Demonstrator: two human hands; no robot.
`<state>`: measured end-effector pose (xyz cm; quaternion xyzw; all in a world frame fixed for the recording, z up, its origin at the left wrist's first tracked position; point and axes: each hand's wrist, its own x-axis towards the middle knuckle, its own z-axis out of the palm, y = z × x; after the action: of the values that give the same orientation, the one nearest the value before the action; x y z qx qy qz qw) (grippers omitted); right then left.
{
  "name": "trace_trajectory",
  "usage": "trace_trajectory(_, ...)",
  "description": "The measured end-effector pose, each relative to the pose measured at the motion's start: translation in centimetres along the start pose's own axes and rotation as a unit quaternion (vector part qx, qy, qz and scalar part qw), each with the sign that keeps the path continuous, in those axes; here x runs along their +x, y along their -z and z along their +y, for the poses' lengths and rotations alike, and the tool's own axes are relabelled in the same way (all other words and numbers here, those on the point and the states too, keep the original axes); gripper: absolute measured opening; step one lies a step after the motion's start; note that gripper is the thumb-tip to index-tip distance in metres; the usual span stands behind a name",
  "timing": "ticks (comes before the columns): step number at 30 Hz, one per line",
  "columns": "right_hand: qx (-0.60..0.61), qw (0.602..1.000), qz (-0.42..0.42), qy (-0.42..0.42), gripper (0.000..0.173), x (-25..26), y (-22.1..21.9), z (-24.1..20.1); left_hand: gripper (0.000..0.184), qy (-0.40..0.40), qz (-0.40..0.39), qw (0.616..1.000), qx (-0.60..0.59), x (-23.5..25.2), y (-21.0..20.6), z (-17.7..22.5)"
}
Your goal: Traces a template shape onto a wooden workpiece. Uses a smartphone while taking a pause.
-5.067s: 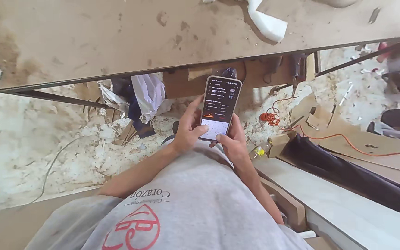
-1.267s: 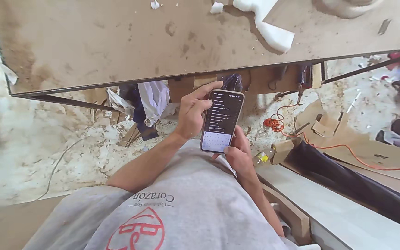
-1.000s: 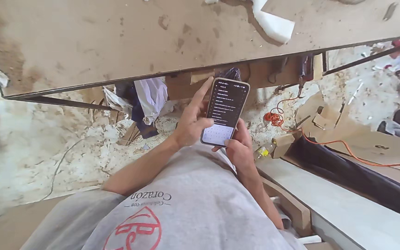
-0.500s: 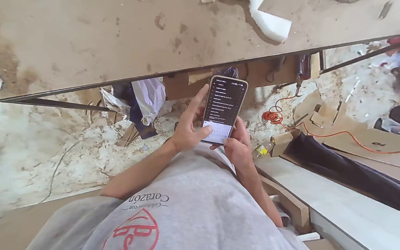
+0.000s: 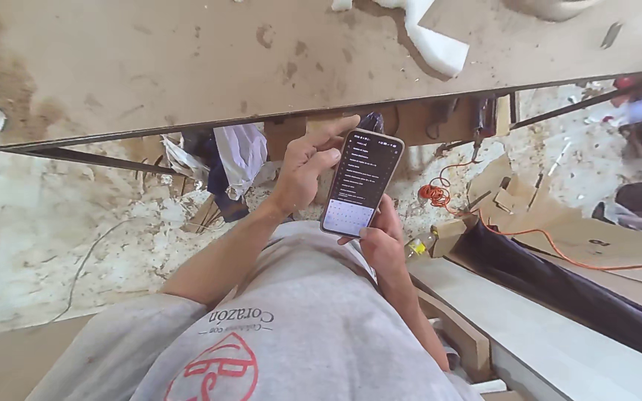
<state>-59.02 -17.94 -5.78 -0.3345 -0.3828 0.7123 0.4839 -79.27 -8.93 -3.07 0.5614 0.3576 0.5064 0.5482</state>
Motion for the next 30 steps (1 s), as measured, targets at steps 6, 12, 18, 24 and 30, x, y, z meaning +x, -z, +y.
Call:
trace_trajectory(6,-0.004,1.000,0.003,-0.008,0.059,-0.5,0.1,0.2,0.041,0.016,0.042,0.999,0.022,0.1,-0.8,0.2)
trace_trajectory(12,-0.001,1.000,0.000,-0.011,0.059,-0.7,0.3,0.2,0.036,0.022,0.082,0.995,0.059,0.1,-1.4,0.0)
trace_trajectory(18,-0.002,1.000,-0.004,-0.021,0.062,-0.8,0.2,-0.1,0.033,0.021,0.093,0.994,0.051,0.0,-1.7,0.1)
trace_trajectory(24,-0.007,1.000,-0.015,-0.008,0.061,-0.9,0.3,0.0,0.030,0.029,0.110,0.992,0.051,-0.1,-2.0,0.5)
trace_trajectory(30,-0.016,1.000,-0.016,-0.002,0.060,-1.0,0.3,0.3,0.030,0.026,0.132,0.987,0.083,-0.3,-2.5,0.3)
